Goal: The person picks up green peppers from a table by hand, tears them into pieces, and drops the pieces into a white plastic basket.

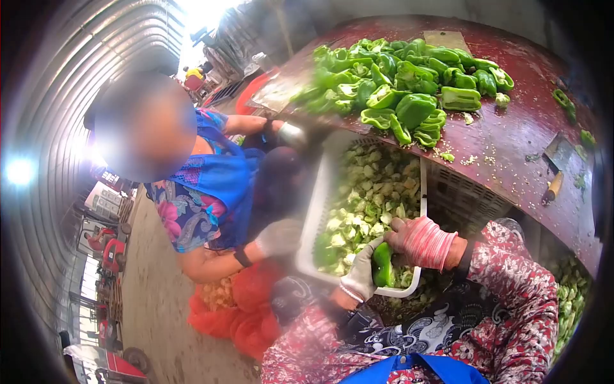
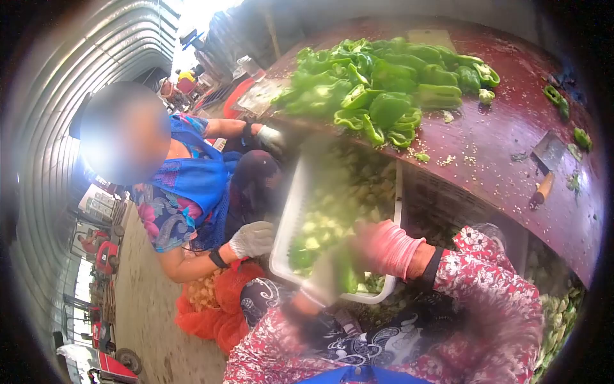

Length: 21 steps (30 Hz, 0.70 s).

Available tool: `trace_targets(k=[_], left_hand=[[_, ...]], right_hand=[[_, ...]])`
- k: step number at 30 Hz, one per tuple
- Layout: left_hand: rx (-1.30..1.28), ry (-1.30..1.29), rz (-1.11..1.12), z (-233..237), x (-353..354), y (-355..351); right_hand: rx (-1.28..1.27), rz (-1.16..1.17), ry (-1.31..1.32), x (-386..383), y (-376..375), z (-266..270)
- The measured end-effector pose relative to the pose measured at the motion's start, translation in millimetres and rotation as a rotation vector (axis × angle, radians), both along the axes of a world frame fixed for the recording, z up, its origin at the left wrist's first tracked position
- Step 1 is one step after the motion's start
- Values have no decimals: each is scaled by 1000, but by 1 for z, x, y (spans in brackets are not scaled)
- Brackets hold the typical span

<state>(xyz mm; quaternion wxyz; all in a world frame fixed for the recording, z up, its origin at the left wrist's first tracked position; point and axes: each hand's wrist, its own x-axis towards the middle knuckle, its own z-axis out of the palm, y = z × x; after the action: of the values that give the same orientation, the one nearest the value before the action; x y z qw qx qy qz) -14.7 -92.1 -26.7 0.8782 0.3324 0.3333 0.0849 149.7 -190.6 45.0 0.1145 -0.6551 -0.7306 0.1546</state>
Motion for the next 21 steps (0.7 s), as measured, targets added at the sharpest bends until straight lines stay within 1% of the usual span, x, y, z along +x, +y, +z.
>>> trace_targets(k=[1, 2, 3, 5, 6, 7, 8, 9, 12, 16, 17, 18, 19, 21], left_hand=[[-44, 21, 41, 3, -2, 1], [-189, -12, 73, -5, -6, 1], [-190, -13, 77, -11, -8, 3], [-157, -29, 30, -23, -14, 9], [286, 42, -45, -25, -8, 11], [285, 43, -41, -24, -10, 9], [68, 72, 31, -22, -13, 4], [-148, 101, 103, -2, -10, -2], [-146, 122, 108, 23, -5, -5], [-122, 122, 27, -3, -16, 14], [34, 102, -12, -9, -16, 17], [190, 82, -50, -14, -16, 20], [188, 86, -48, -20, -14, 22], [609, -133, 12, -40, -7, 30]], right_hand=[[37, -4, -36, -3, 3, 1], [21, 21, -45, -5, 6, 1], [20, 25, -46, -7, 8, 2], [-120, 22, -22, -9, 13, 6], [-122, 25, -22, -9, 14, 4], [-123, 43, -15, -10, 14, 4], [-124, 59, -6, -10, 14, 5], [-124, 62, -5, -11, 14, 5], [-127, 58, 14, -14, 14, 0], [-92, -31, 44, -15, 20, -7], [-61, -74, 40, -15, 21, -8], [-65, -69, 44, -17, 21, -6], [-59, -89, 44, -18, 20, 0], [-53, -113, 39, -19, 23, 0]])
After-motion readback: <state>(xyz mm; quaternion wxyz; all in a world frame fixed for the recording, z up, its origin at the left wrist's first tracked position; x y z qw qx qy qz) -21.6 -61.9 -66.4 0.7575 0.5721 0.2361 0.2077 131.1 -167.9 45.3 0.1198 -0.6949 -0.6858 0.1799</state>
